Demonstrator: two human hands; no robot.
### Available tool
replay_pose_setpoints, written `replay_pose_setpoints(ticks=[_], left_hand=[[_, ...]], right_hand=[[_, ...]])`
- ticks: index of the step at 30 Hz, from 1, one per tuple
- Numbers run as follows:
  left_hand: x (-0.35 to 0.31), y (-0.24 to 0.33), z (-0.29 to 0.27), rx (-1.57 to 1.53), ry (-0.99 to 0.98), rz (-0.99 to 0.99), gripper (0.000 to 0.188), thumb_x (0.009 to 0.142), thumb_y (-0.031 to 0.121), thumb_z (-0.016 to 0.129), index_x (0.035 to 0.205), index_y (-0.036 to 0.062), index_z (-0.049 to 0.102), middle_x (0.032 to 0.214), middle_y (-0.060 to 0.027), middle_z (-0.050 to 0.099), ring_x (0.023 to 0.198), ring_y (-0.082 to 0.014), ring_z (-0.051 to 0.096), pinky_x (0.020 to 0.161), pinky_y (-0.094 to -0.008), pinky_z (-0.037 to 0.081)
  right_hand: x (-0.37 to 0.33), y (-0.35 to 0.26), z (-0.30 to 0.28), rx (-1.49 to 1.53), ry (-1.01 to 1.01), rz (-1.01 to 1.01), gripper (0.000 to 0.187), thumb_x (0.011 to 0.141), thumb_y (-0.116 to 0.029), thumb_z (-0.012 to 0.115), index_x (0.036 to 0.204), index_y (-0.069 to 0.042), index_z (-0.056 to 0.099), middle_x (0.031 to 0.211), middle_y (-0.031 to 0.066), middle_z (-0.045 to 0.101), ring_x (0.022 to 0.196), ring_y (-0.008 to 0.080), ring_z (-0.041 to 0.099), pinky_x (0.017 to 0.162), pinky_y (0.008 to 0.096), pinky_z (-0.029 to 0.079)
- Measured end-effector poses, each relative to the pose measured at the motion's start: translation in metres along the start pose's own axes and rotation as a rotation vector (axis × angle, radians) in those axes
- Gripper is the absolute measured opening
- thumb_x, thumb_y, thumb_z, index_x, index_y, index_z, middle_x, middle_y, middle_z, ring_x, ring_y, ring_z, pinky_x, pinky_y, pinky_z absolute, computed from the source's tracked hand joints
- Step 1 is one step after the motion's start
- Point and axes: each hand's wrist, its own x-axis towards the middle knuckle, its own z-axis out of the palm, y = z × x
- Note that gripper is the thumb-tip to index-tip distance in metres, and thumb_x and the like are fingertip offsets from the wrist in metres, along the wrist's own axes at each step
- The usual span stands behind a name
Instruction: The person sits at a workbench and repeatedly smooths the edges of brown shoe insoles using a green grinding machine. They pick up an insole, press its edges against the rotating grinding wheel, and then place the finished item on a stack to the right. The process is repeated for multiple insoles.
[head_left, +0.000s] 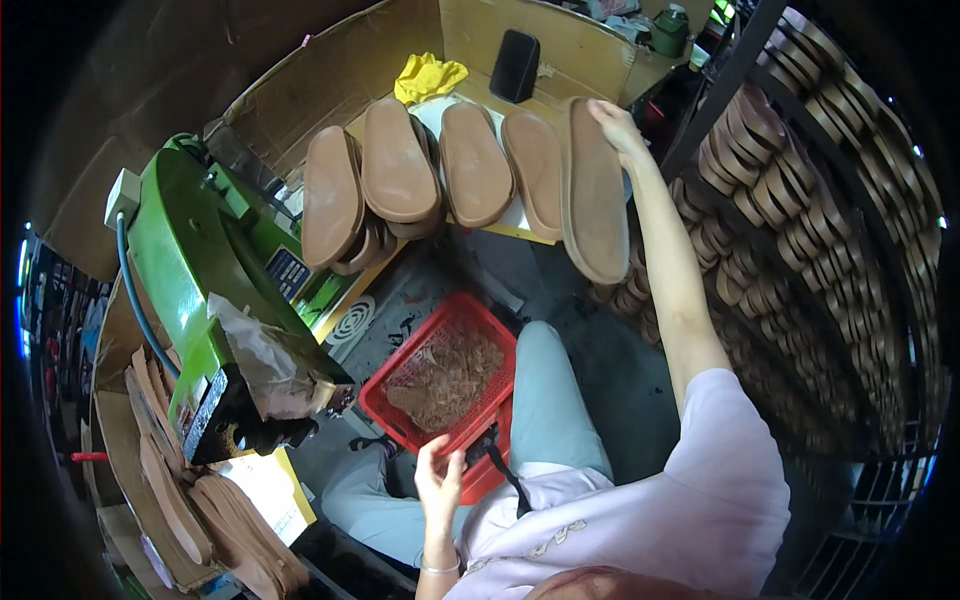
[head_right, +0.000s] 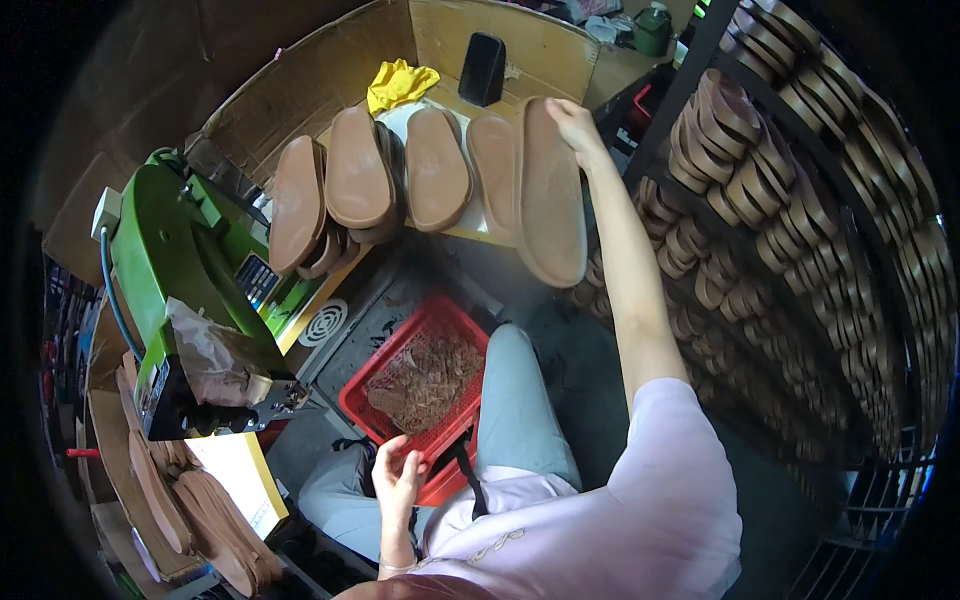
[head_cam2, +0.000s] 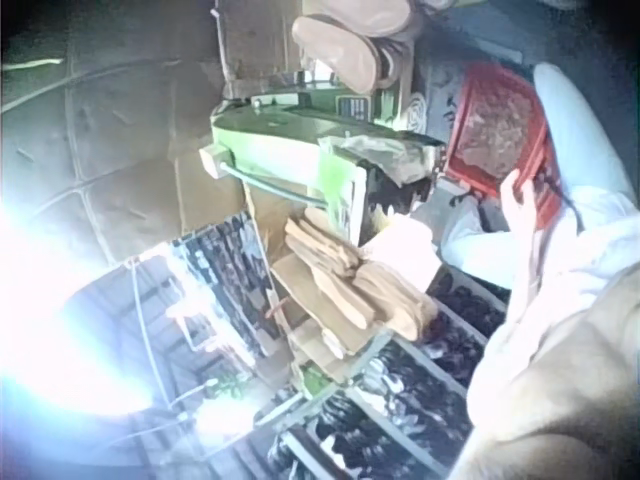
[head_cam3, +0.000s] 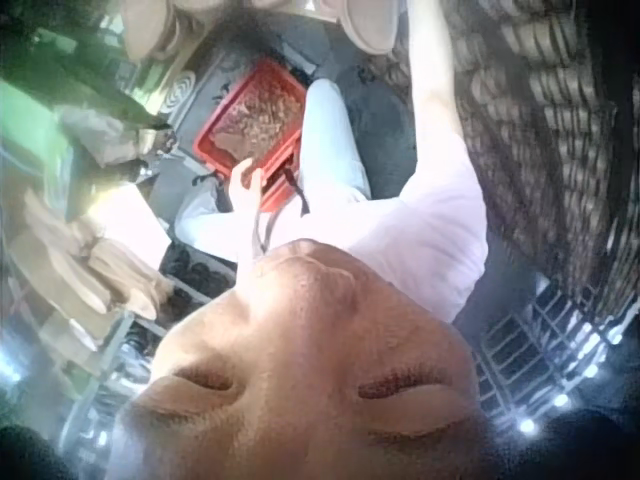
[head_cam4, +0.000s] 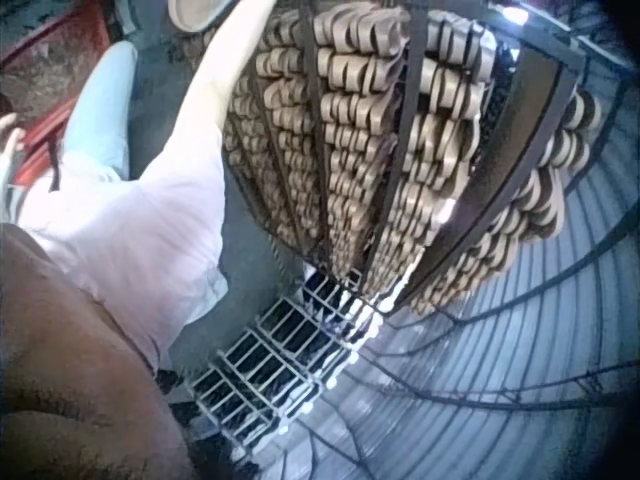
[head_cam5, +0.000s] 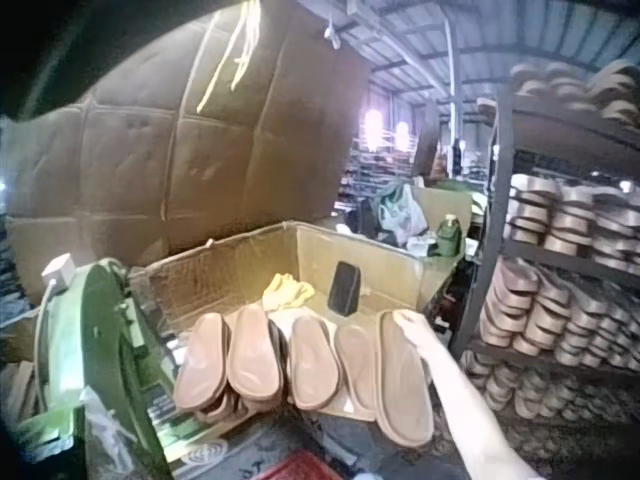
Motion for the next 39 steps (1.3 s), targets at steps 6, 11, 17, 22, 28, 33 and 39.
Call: replay_pose_setpoints(ticks=[6,11,17,22,28,33,39], left_hand=[[-0.024,-0.009,-0.027,-0.044,0.243,-0.094,0.024,0.089,0.000,0.059,0.113,-0.0008,0.055,0.107,-0.0086,0.059,0.080,-0.0134,0.062,0.061,-0.0252,0.055],[-0.057,-0.022,-0.035,-0.074,0.417,-0.112,0.025,0.088,0.001,0.060,0.112,-0.0018,0.055,0.087,-0.0063,0.062,0.071,-0.0090,0.062,0.065,-0.0230,0.052],[-0.101,-0.050,-0.064,-0.176,0.606,-0.210,0.020,0.090,0.000,0.056,0.110,-0.0021,0.053,0.097,-0.0098,0.059,0.072,-0.0135,0.063,0.057,-0.0265,0.056],[-0.118,-0.052,-0.091,-0.242,0.679,-0.227,0.016,0.091,0.009,0.061,0.105,0.0015,0.058,0.095,-0.0080,0.061,0.073,-0.0165,0.065,0.057,-0.0264,0.055],[-0.138,-0.059,-0.129,-0.394,0.732,-0.023,0.021,0.090,0.005,0.060,0.109,-0.0025,0.056,0.103,-0.0097,0.061,0.079,-0.0169,0.066,0.061,-0.0265,0.057],[-0.156,-0.090,-0.190,-0.557,0.985,0.145,0.018,0.090,0.006,0.059,0.108,0.0001,0.057,0.098,-0.0078,0.060,0.078,-0.0141,0.062,0.061,-0.0267,0.057],[-0.104,-0.110,-0.239,-0.796,0.994,0.153,0.024,0.088,0.007,0.063,0.109,0.0000,0.055,0.095,-0.0070,0.060,0.076,-0.0152,0.062,0.064,-0.0313,0.057]], right_hand=[[0.054,-0.009,0.058,-0.498,-0.053,0.099,0.049,0.091,-0.041,0.058,0.126,-0.007,0.058,0.127,0.0188,0.058,0.121,0.0292,0.053,0.101,0.0374,0.041],[0.011,0.003,0.074,-0.564,-0.183,-0.013,0.098,0.071,-0.055,0.073,0.140,0.003,0.036,0.135,0.0295,0.045,0.129,0.0370,0.043,0.107,0.0426,0.035],[-0.136,-0.044,0.057,-0.896,-0.349,-0.046,0.104,0.063,-0.045,0.080,0.146,-0.008,0.028,0.143,0.0391,0.022,0.128,0.0487,0.037,0.102,0.0479,0.040],[-0.158,-0.033,0.097,-1.049,-0.193,-0.360,0.081,0.072,-0.043,0.073,0.135,-0.010,0.035,0.129,0.0383,0.040,0.107,0.0514,0.053,0.086,0.0530,0.049],[-0.136,-0.002,0.097,-1.251,-0.079,0.095,0.094,0.072,-0.051,0.068,0.150,-0.032,0.018,0.141,0.0357,0.026,0.118,0.0505,0.047,0.094,0.0550,0.043],[-0.125,-0.003,0.090,-1.162,-0.171,0.158,0.098,0.073,-0.054,0.069,0.151,-0.031,0.014,0.142,0.0342,0.026,0.120,0.0495,0.046,0.094,0.0557,0.042],[-0.213,-0.009,0.078,-1.120,0.059,-0.093,0.095,0.076,-0.060,0.066,0.150,-0.022,0.019,0.145,0.0324,0.025,0.126,0.0478,0.039,0.099,0.0568,0.036]])
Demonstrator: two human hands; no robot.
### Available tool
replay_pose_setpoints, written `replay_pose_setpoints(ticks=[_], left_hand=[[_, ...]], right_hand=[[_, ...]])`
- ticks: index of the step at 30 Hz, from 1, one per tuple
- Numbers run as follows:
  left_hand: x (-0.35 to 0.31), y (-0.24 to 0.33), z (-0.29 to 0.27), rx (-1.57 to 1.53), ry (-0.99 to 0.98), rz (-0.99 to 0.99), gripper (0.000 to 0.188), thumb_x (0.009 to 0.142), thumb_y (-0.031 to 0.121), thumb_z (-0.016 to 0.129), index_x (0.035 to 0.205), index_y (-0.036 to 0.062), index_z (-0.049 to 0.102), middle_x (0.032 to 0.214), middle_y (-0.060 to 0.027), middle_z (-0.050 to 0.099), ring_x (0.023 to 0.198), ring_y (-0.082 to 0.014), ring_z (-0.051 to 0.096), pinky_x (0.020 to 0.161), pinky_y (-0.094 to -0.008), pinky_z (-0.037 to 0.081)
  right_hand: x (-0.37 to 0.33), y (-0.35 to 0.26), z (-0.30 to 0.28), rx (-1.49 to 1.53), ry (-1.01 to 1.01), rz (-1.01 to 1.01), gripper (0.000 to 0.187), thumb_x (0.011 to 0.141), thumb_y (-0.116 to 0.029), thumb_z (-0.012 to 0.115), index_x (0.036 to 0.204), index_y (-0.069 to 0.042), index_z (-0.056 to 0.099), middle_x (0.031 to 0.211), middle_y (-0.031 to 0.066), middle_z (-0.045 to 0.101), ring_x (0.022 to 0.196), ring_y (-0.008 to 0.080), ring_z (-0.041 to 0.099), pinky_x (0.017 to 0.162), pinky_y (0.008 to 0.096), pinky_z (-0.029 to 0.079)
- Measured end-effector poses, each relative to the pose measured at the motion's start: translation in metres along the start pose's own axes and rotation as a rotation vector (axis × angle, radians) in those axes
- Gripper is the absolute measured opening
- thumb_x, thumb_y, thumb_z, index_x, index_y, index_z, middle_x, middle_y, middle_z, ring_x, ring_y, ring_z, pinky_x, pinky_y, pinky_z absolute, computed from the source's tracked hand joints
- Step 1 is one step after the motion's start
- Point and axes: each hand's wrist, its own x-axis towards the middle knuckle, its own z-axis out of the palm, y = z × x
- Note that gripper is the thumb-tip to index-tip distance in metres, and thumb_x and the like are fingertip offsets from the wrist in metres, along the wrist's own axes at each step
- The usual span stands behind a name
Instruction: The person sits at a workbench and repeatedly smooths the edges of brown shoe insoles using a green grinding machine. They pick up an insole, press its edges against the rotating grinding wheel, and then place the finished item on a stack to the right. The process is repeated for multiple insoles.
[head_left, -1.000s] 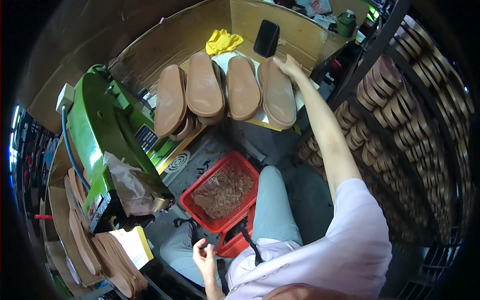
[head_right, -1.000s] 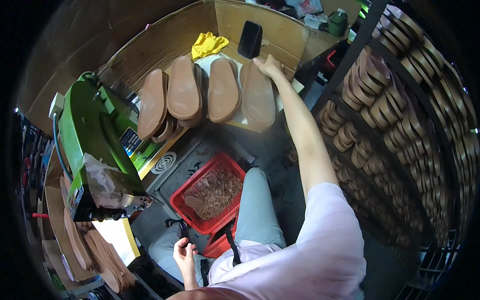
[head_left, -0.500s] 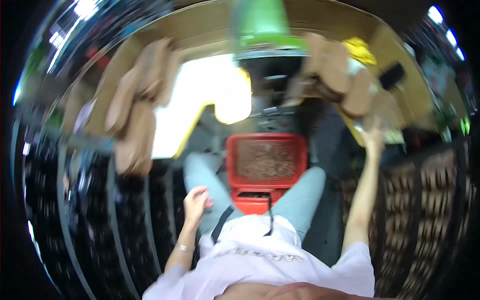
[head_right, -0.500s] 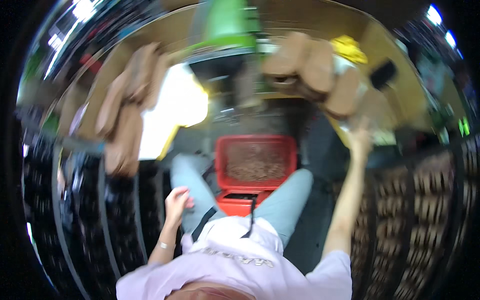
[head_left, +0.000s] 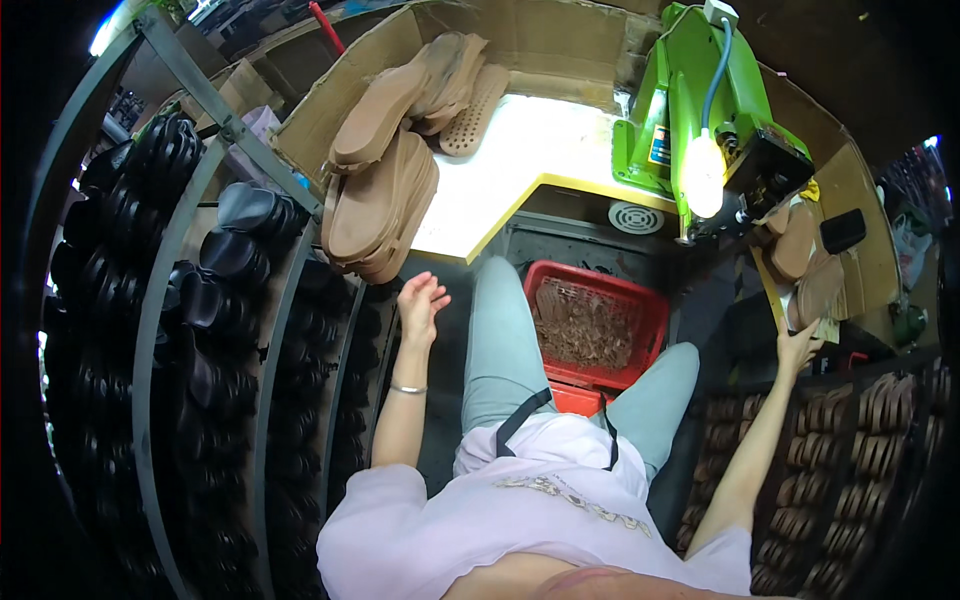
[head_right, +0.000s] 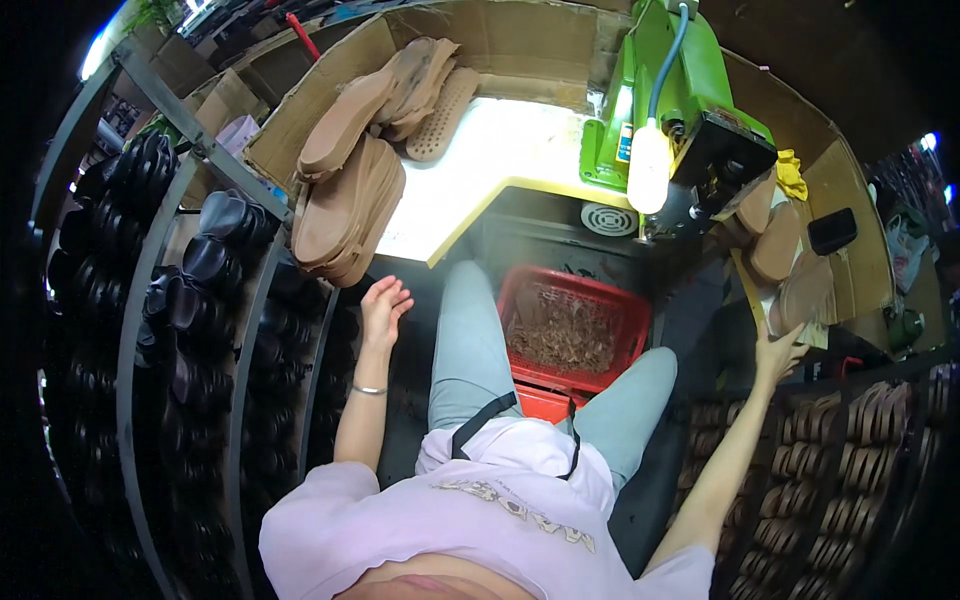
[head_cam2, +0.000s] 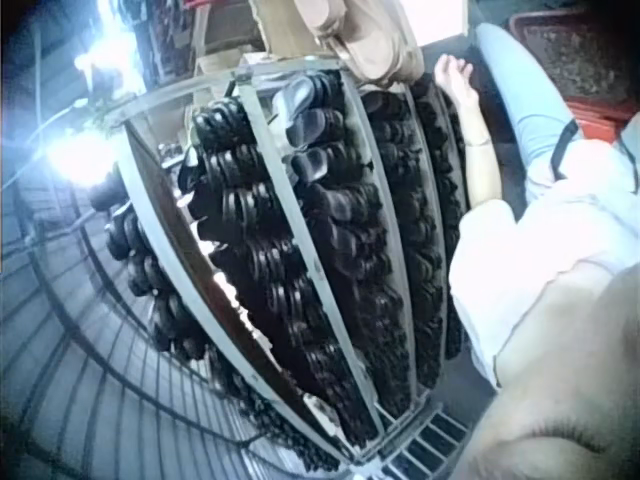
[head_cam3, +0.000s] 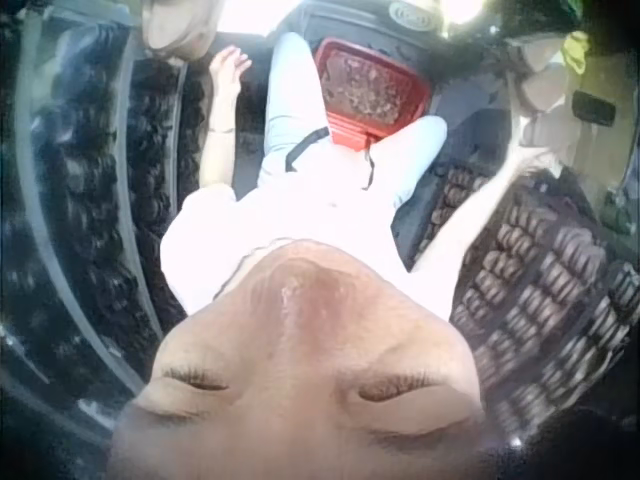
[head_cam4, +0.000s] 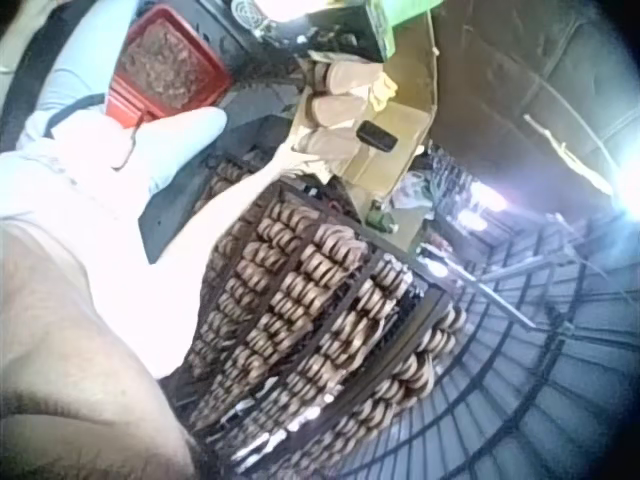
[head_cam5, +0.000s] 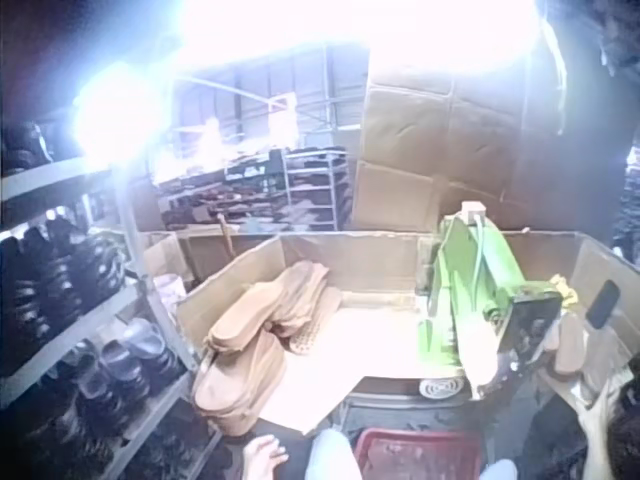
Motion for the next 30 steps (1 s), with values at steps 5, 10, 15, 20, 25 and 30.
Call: replay_pose_setpoints(ticks=[5,10,15,20,25,30], left_hand=[[0.017,-0.009,0.039,-0.182,0.144,0.063,0.043,0.082,0.004,0.063,0.118,0.0028,0.041,0.104,-0.0096,0.052,0.092,-0.0195,0.055,0.074,-0.0386,0.050],[-0.004,0.050,0.059,-0.331,0.616,0.763,0.062,0.078,0.019,0.070,0.128,0.0014,0.036,0.130,-0.0146,0.042,0.115,-0.0245,0.044,0.100,-0.0437,0.033],[0.010,0.105,0.039,1.246,0.842,1.033,0.065,0.073,0.022,0.076,0.131,0.0082,0.049,0.133,-0.0197,0.040,0.121,-0.0343,0.041,0.103,-0.0441,0.033],[0.023,0.130,0.020,1.220,0.529,1.115,0.040,0.064,0.003,0.071,0.103,0.0112,0.072,0.092,-0.0121,0.055,0.091,-0.0343,0.053,0.084,-0.0431,0.042],[-0.064,0.110,0.061,1.273,0.294,1.410,0.043,0.064,-0.012,0.062,0.100,0.0103,0.072,0.093,-0.0100,0.058,0.086,-0.0297,0.053,0.073,-0.0368,0.043],[-0.181,0.024,0.102,1.176,-0.254,1.248,0.034,0.065,-0.009,0.064,0.092,0.0094,0.073,0.094,-0.0070,0.058,0.092,-0.0284,0.050,0.076,-0.0376,0.043]], right_hand=[[-0.107,0.025,0.021,0.250,0.004,-0.143,0.079,0.078,-0.030,0.074,0.142,-0.005,0.033,0.141,0.0392,0.021,0.129,0.0512,0.031,0.106,0.0482,0.031],[-0.187,0.043,0.039,0.267,-0.260,-0.073,0.077,0.076,-0.025,0.075,0.140,-0.007,0.036,0.141,0.0374,0.022,0.129,0.0496,0.032,0.106,0.0471,0.032],[-0.213,0.023,0.052,0.309,-0.418,-0.144,0.072,0.077,-0.018,0.075,0.137,-0.003,0.038,0.142,0.0333,0.024,0.128,0.0472,0.034,0.106,0.0458,0.032],[-0.231,-0.027,0.069,0.551,-0.467,-0.388,0.062,0.076,-0.015,0.074,0.129,-0.002,0.046,0.132,0.0266,0.039,0.121,0.0403,0.043,0.103,0.0427,0.037],[-0.307,-0.181,-0.021,1.413,-1.412,-0.445,0.048,0.086,-0.021,0.068,0.126,0.000,0.053,0.113,0.0109,0.058,0.096,0.0212,0.062,0.082,0.0328,0.053],[-0.323,-0.245,-0.085,1.850,-1.981,0.170,0.057,0.079,-0.016,0.075,0.127,0.001,0.050,0.113,0.0083,0.061,0.098,0.0153,0.059,0.086,0.0309,0.049]])
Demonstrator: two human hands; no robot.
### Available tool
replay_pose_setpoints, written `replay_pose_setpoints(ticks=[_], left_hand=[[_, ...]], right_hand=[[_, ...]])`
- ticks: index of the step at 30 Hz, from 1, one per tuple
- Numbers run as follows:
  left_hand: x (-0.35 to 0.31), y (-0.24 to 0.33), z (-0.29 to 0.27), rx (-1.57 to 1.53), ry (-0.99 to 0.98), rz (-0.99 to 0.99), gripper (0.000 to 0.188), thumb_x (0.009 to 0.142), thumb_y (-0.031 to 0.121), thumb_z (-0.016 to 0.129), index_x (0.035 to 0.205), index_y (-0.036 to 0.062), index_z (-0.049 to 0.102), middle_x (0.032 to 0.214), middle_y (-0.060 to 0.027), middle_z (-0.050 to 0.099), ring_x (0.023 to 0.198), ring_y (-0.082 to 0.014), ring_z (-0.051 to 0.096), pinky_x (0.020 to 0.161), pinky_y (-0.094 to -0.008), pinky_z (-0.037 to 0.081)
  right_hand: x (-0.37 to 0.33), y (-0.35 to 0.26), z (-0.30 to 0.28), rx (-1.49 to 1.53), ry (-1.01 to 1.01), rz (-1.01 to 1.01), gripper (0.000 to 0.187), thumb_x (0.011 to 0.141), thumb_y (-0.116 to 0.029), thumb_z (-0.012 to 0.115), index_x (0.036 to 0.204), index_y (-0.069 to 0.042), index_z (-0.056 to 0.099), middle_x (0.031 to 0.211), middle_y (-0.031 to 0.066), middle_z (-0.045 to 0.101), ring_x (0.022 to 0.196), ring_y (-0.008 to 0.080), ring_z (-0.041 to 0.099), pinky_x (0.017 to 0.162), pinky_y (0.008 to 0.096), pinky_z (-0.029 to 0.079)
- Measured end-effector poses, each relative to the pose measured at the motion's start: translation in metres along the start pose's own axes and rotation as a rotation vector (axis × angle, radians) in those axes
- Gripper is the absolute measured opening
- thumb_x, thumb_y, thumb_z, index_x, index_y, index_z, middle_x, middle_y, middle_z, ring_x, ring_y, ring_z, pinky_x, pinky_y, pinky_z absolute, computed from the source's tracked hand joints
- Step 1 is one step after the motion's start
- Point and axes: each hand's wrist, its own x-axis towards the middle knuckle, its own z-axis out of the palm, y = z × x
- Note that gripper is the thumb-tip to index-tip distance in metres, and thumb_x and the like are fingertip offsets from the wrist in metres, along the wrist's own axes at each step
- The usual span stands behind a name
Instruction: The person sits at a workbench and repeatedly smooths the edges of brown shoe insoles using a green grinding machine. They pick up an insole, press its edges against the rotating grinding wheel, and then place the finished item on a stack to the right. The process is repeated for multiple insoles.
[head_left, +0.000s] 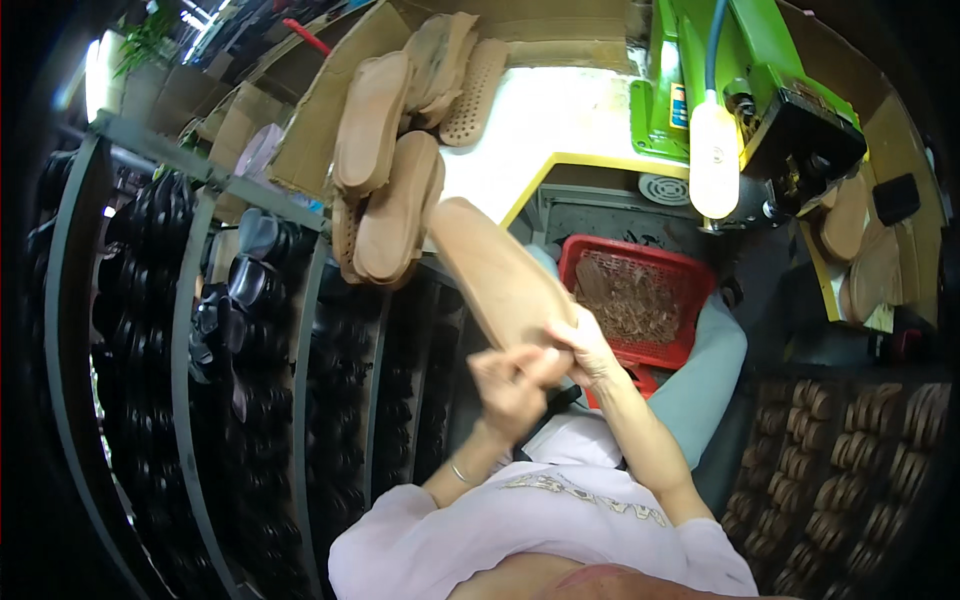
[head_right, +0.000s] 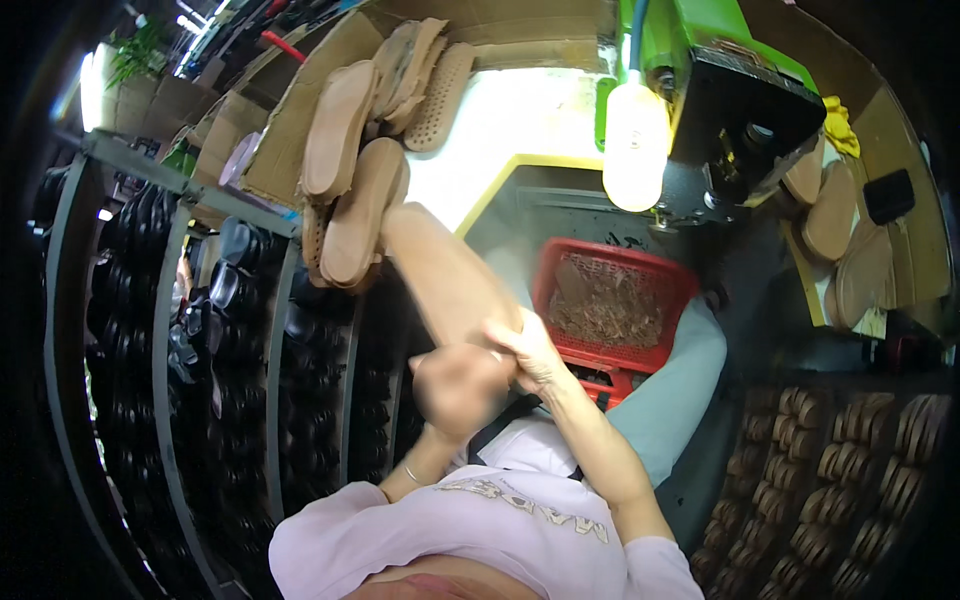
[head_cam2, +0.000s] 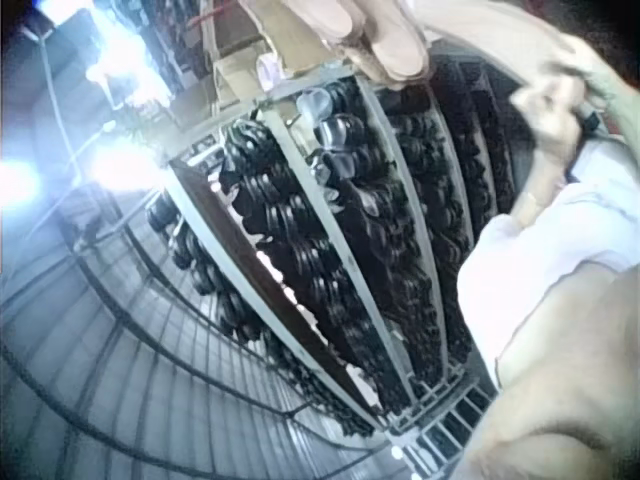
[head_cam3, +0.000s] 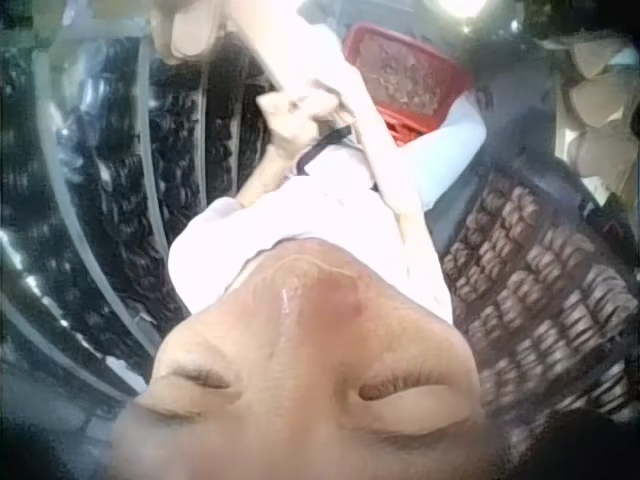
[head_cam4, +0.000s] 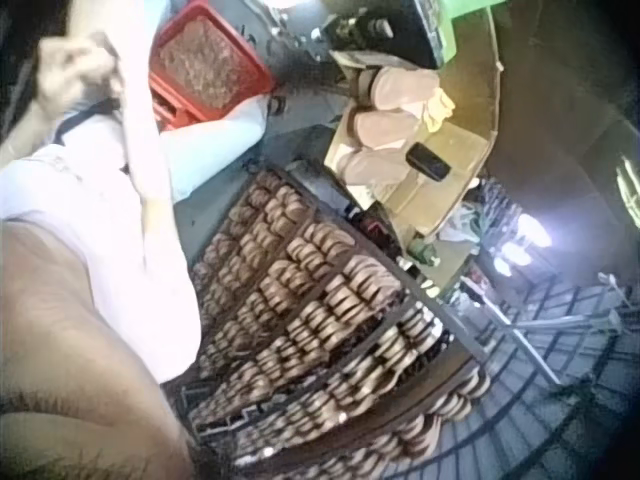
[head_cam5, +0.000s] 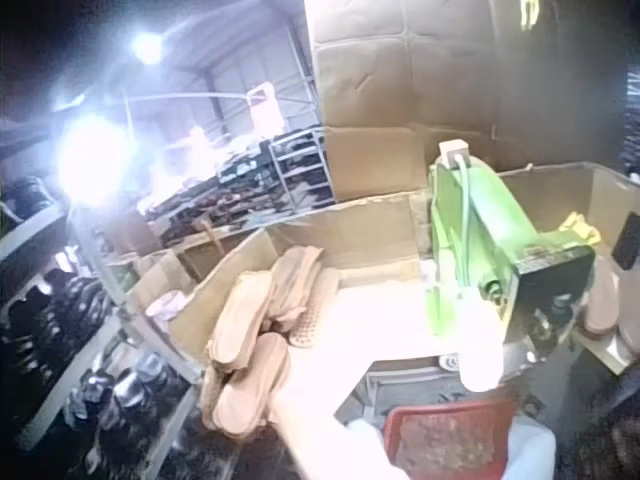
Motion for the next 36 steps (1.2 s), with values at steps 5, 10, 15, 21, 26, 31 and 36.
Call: replay_pose_setpoints(ticks=[5,10,15,21,26,31,36], left_hand=[[-0.009,0.002,0.048,-0.949,-0.061,-0.611,0.082,0.069,-0.003,0.061,0.142,0.0052,0.024,0.141,-0.0185,0.025,0.124,-0.0312,0.037,0.104,-0.0428,0.037],[0.065,0.011,0.105,-1.498,-0.222,-0.905,0.050,0.083,0.006,0.067,0.127,-0.0041,0.047,0.119,-0.0122,0.056,0.106,-0.0163,0.054,0.093,-0.0309,0.044],[0.097,0.064,0.145,-1.429,-0.428,-0.660,0.021,0.082,0.011,0.072,0.096,-0.0033,0.064,0.087,-0.0050,0.066,0.077,-0.0096,0.058,0.072,-0.0243,0.048],[0.139,0.087,0.155,-1.292,-0.449,-0.524,0.014,0.081,0.007,0.070,0.075,-0.0010,0.061,0.067,0.0056,0.052,0.059,-0.0022,0.042,0.052,-0.0201,0.035],[0.124,0.068,0.154,-1.328,-0.420,-0.554,0.008,0.083,0.003,0.065,0.083,-0.0041,0.063,0.072,0.0031,0.056,0.062,-0.0027,0.044,0.055,-0.0185,0.036],[0.102,0.056,0.161,-1.384,-0.425,-0.696,0.025,0.082,0.001,0.068,0.105,-0.0032,0.062,0.091,-0.0046,0.062,0.081,-0.0131,0.058,0.075,-0.0280,0.049],[0.090,0.053,0.163,-1.425,-0.348,-0.659,0.017,0.082,0.001,0.066,0.098,-0.0037,0.063,0.082,-0.0035,0.061,0.070,-0.0122,0.056,0.067,-0.0269,0.048]], right_hand=[[-0.066,-0.036,-0.082,-0.332,0.147,-0.120,0.064,0.075,-0.005,0.074,0.131,0.004,0.047,0.122,0.0108,0.060,0.110,0.0178,0.057,0.098,0.0329,0.043],[-0.147,-0.033,-0.129,-0.398,0.361,-0.187,0.054,0.076,-0.004,0.073,0.125,0.004,0.052,0.119,0.0102,0.062,0.108,0.0163,0.057,0.096,0.0319,0.044],[-0.183,-0.007,-0.143,-0.379,0.476,-0.155,0.054,0.075,-0.003,0.074,0.124,0.002,0.053,0.117,0.0104,0.062,0.106,0.0180,0.058,0.094,0.0322,0.046],[-0.169,0.010,-0.102,-0.367,0.521,-0.180,0.052,0.075,-0.003,0.074,0.122,0.001,0.053,0.116,0.0088,0.060,0.105,0.0182,0.057,0.092,0.0313,0.047],[-0.193,0.019,-0.105,-0.462,0.629,-0.264,0.046,0.075,-0.002,0.073,0.117,0.004,0.056,0.113,0.0113,0.063,0.102,0.0180,0.060,0.089,0.0323,0.048],[-0.221,-0.011,-0.101,-0.362,0.793,-0.502,0.055,0.070,-0.002,0.071,0.121,0.005,0.052,0.116,0.0140,0.060,0.105,0.0206,0.059,0.092,0.0332,0.047],[-0.241,-0.059,-0.125,-0.417,0.947,-0.847,0.058,0.070,-0.003,0.068,0.121,-0.001,0.040,0.116,0.0133,0.053,0.110,0.0231,0.053,0.099,0.0357,0.041]])
